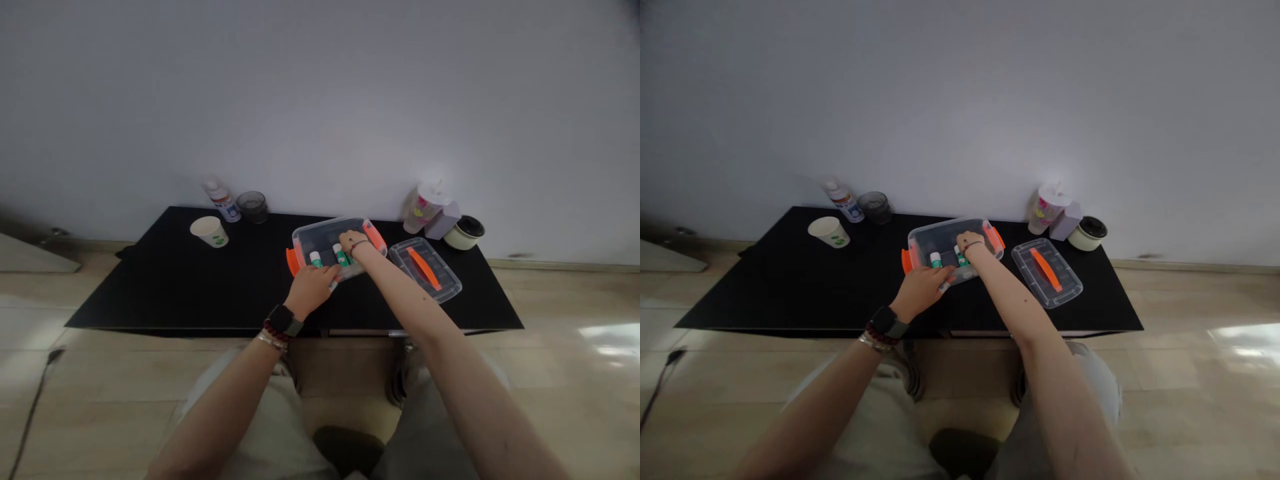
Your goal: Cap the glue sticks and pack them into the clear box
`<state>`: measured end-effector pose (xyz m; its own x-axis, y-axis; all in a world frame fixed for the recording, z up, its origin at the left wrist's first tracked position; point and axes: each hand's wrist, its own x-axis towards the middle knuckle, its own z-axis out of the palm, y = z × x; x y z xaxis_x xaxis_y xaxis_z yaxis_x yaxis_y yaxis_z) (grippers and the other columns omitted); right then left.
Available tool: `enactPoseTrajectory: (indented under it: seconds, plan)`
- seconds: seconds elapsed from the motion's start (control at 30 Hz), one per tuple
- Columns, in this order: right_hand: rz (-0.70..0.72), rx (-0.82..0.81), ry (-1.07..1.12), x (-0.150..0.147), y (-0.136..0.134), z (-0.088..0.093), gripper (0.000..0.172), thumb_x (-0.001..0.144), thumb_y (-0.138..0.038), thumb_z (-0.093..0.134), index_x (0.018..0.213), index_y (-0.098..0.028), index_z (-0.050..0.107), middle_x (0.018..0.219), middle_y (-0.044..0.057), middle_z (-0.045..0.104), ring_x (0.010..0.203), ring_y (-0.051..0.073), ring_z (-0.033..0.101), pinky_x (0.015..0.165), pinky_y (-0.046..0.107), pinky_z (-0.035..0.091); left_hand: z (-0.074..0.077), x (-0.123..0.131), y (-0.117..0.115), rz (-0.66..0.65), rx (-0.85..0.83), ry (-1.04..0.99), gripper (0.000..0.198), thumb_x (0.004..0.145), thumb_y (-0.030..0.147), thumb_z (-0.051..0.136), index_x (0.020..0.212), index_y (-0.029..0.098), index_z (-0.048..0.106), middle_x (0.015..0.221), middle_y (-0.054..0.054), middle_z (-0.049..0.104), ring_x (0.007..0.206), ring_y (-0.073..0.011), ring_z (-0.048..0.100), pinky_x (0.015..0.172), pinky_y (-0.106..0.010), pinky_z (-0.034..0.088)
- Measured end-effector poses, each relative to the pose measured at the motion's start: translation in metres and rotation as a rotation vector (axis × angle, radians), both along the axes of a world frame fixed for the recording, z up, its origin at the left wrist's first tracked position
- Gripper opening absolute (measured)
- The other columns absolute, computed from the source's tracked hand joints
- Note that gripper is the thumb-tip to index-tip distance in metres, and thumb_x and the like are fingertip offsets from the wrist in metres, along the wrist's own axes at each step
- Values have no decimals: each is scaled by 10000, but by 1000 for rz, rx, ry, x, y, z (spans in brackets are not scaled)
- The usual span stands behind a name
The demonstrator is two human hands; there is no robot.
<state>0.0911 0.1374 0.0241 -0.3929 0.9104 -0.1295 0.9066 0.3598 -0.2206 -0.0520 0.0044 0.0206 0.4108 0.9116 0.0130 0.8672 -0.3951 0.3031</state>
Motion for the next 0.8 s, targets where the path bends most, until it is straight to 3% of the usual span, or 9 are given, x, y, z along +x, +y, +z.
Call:
enactPoseTrajectory:
  seconds: [0.17, 0.27, 0.33, 0.43, 0.5, 0.57, 0.63, 0.7, 0.8]
  plan:
    - [-101, -243, -196, -12, 11, -18, 248, 959, -359, 625, 1014, -121, 667, 944, 36, 697, 804, 140, 678, 742, 319, 582, 3, -1, -2, 6, -25, -72, 518, 894, 450, 572, 1324, 165, 612, 992, -218, 734, 937, -416, 681, 866, -547, 469]
    - [-95, -267, -193, -12, 9, -16, 258, 912, -357, 663, 952, -103, 685, 886, 68, 724, 764, 156, 689, 708, 293, 560, 6, 2, -3, 21, -48, -80, 561, 871, 460, 605, 1349, 168, 595, 983, -218, 731, 943, -431, 677, 863, -553, 465]
    - [-70, -222, -153, -8, 6, -7, 300, 863, -350, 687, 1021, -95, 678, 979, 116, 737, 853, 199, 701, 740, 288, 542, 9, 3, -3, 45, -69, -83, 553, 874, 460, 607, 1351, 181, 595, 988, -211, 729, 946, -431, 678, 863, -553, 465]
    - [-77, -2, 85, 12, -4, 16, 450, 821, -314, 682, 1215, -126, 573, 1088, 134, 713, 946, 226, 685, 788, 297, 529, 12, -1, -2, 100, -67, -37, 479, 909, 438, 571, 1327, 209, 615, 1009, -193, 731, 954, -405, 685, 869, -538, 475]
    - [-156, 170, 368, 37, -17, 32, 507, 822, -312, 652, 1273, -149, 487, 993, 97, 708, 861, 208, 681, 748, 297, 534, 13, -6, 0, 138, -49, 23, 412, 947, 391, 510, 1301, 219, 632, 1021, -177, 735, 978, -381, 686, 873, -517, 488]
    - [-244, 217, 628, 64, -36, 42, 504, 828, -360, 634, 1259, -186, 439, 884, 43, 677, 727, 179, 664, 656, 288, 541, 14, -11, 1, 184, -6, 41, 397, 968, 320, 453, 1304, 197, 625, 1075, -174, 729, 1037, -366, 674, 899, -509, 492]
    - [-275, 107, 829, 85, -62, 42, 434, 818, -416, 634, 1154, -226, 438, 806, -12, 630, 607, 152, 637, 549, 271, 538, 15, -12, 0, 197, 83, -47, 423, 961, 276, 444, 1339, 148, 585, 1230, -193, 679, 1175, -363, 617, 986, -523, 461]
    - [-292, -57, 951, 95, -91, 32, 382, 814, -474, 631, 1037, -243, 424, 741, -50, 592, 532, 138, 621, 470, 254, 526, 15, -6, -5, 148, 157, -260, 449, 959, 291, 455, 1368, 126, 540, 1375, -194, 593, 1303, -341, 529, 1090, -521, 398]
    - [-296, -258, 1017, 86, -130, 14, 392, 838, -560, 594, 966, -249, 393, 698, -69, 589, 486, 131, 620, 418, 234, 505, 12, 15, -20, 3, -3, -681, 446, 988, 403, 424, 1356, 171, 520, 1373, -149, 593, 1292, -272, 540, 1107, -458, 413]
